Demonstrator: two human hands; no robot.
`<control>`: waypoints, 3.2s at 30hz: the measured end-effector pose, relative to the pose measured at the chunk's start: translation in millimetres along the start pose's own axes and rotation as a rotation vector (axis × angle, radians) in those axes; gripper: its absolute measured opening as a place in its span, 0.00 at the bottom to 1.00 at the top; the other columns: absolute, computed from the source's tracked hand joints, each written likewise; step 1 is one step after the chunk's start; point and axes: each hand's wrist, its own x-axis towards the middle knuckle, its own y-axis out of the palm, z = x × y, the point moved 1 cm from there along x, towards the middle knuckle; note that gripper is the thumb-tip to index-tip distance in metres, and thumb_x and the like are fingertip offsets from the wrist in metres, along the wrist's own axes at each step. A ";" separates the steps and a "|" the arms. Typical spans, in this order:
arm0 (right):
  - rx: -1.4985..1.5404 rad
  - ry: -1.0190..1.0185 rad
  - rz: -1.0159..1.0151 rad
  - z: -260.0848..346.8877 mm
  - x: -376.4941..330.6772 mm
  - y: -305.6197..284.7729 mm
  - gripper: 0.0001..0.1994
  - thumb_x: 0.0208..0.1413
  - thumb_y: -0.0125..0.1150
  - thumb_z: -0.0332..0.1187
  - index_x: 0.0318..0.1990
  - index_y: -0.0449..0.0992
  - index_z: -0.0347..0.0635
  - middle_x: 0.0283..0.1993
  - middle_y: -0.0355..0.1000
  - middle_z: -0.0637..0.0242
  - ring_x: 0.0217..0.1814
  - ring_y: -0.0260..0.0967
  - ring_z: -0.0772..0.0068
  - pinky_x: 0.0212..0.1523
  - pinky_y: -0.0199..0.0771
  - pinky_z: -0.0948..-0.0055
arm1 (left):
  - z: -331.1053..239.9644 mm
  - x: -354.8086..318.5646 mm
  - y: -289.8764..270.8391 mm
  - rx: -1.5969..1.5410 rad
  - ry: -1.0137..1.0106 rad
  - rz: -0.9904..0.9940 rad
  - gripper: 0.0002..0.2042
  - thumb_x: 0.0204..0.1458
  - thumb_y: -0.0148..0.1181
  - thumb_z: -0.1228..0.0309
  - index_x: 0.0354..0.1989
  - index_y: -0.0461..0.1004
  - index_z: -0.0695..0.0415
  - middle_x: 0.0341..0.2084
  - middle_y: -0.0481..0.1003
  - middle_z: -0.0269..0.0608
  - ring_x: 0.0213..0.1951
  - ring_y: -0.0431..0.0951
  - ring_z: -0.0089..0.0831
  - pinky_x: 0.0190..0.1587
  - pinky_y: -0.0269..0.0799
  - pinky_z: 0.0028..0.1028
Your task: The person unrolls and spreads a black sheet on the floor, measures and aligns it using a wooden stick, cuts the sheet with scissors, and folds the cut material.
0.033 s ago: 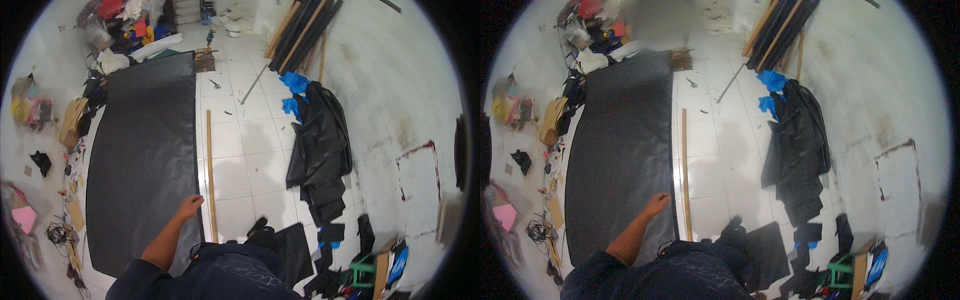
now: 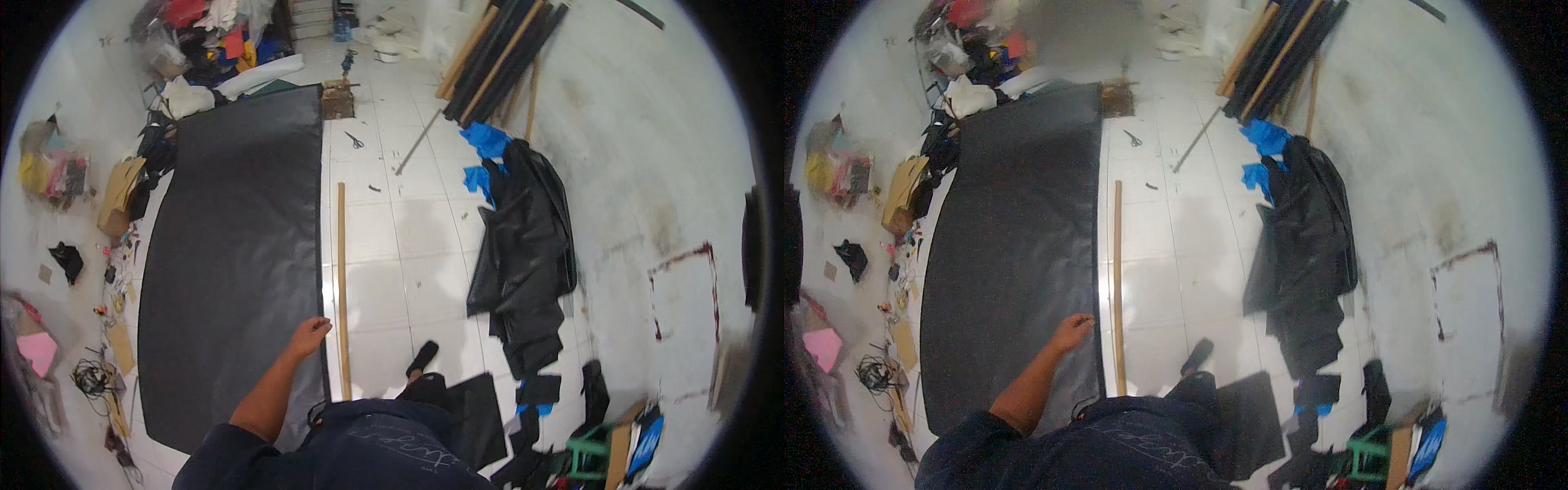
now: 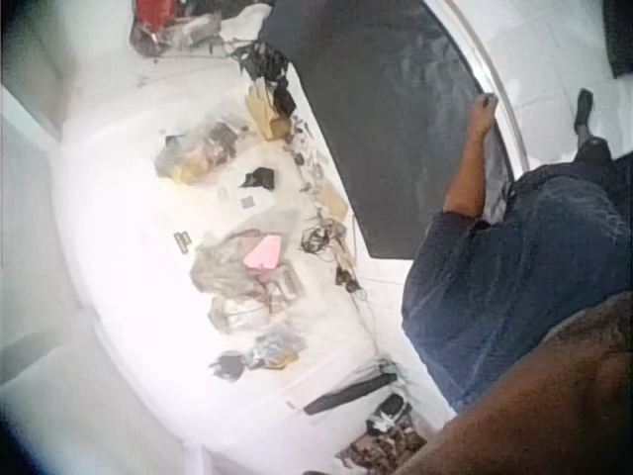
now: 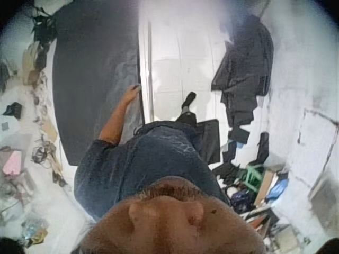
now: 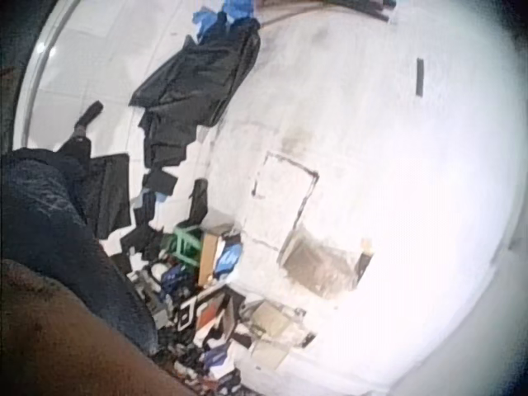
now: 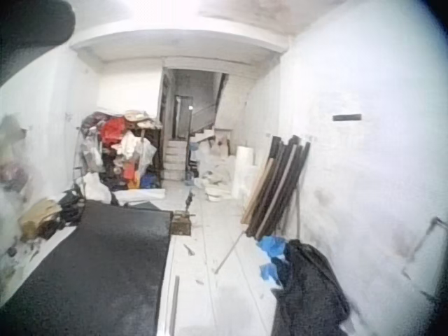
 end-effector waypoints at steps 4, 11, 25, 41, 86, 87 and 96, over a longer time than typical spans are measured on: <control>-0.222 -0.075 0.105 161.8 52.0 41.2 0.12 0.59 0.50 0.40 0.35 0.74 0.41 0.23 0.73 0.61 0.21 0.71 0.63 0.19 0.70 0.62 | -2.8 67.7 -4.4 0.005 -0.329 -0.132 0.19 0.53 0.56 0.61 0.46 0.75 0.65 0.39 0.78 0.48 0.43 0.77 0.32 0.46 0.71 0.32; -1.523 -1.168 -0.234 715.0 185.1 54.9 0.14 0.62 0.46 0.37 0.28 0.73 0.41 0.19 0.69 0.62 0.17 0.68 0.63 0.15 0.67 0.64 | 92.5 93.0 43.1 -0.026 -0.904 -0.026 0.19 0.51 0.55 0.59 0.39 0.77 0.65 0.42 0.76 0.61 0.48 0.76 0.49 0.54 0.69 0.43; -1.527 -1.160 0.534 1046.5 -63.3 873.9 0.24 0.57 0.60 0.44 0.54 0.70 0.36 0.38 0.75 0.55 0.37 0.75 0.67 0.37 0.74 0.69 | -89.6 481.8 -98.2 -0.362 -0.539 -0.560 0.15 0.55 0.56 0.61 0.42 0.77 0.60 0.31 0.78 0.48 0.37 0.79 0.38 0.43 0.72 0.36; -2.195 -0.768 0.632 1247.2 45.1 1364.6 0.17 0.55 0.61 0.44 0.42 0.75 0.40 0.34 0.75 0.62 0.29 0.73 0.69 0.25 0.72 0.69 | -124.3 735.1 -124.1 -1.131 -0.824 -1.414 0.14 0.53 0.58 0.63 0.40 0.77 0.61 0.27 0.76 0.37 0.28 0.75 0.26 0.32 0.72 0.25; -0.823 -1.466 0.769 1127.1 363.0 1959.6 0.45 0.51 0.55 0.64 0.51 0.67 0.18 0.54 0.67 0.36 0.53 0.67 0.43 0.54 0.65 0.56 | 316.1 1046.0 2.5 -1.517 -0.601 -2.302 0.26 0.51 0.59 0.60 0.49 0.66 0.71 0.44 0.73 0.54 0.43 0.76 0.49 0.45 0.74 0.44; -0.696 -1.323 0.785 1127.4 358.0 1953.9 0.39 0.53 0.57 0.60 0.51 0.69 0.23 0.50 0.71 0.45 0.50 0.69 0.54 0.50 0.68 0.58 | 309.4 1038.2 -0.1 -1.613 -0.477 -2.355 0.24 0.50 0.60 0.65 0.50 0.68 0.71 0.45 0.73 0.47 0.43 0.75 0.44 0.44 0.75 0.42; -0.791 -2.321 0.753 1127.2 344.9 1910.9 0.28 0.52 0.62 0.45 0.53 0.70 0.30 0.54 0.69 0.45 0.58 0.63 0.45 0.60 0.61 0.56 | 336.9 1027.4 8.2 -1.183 -0.979 -2.437 0.28 0.51 0.61 0.61 0.53 0.63 0.70 0.48 0.69 0.56 0.44 0.75 0.49 0.39 0.75 0.43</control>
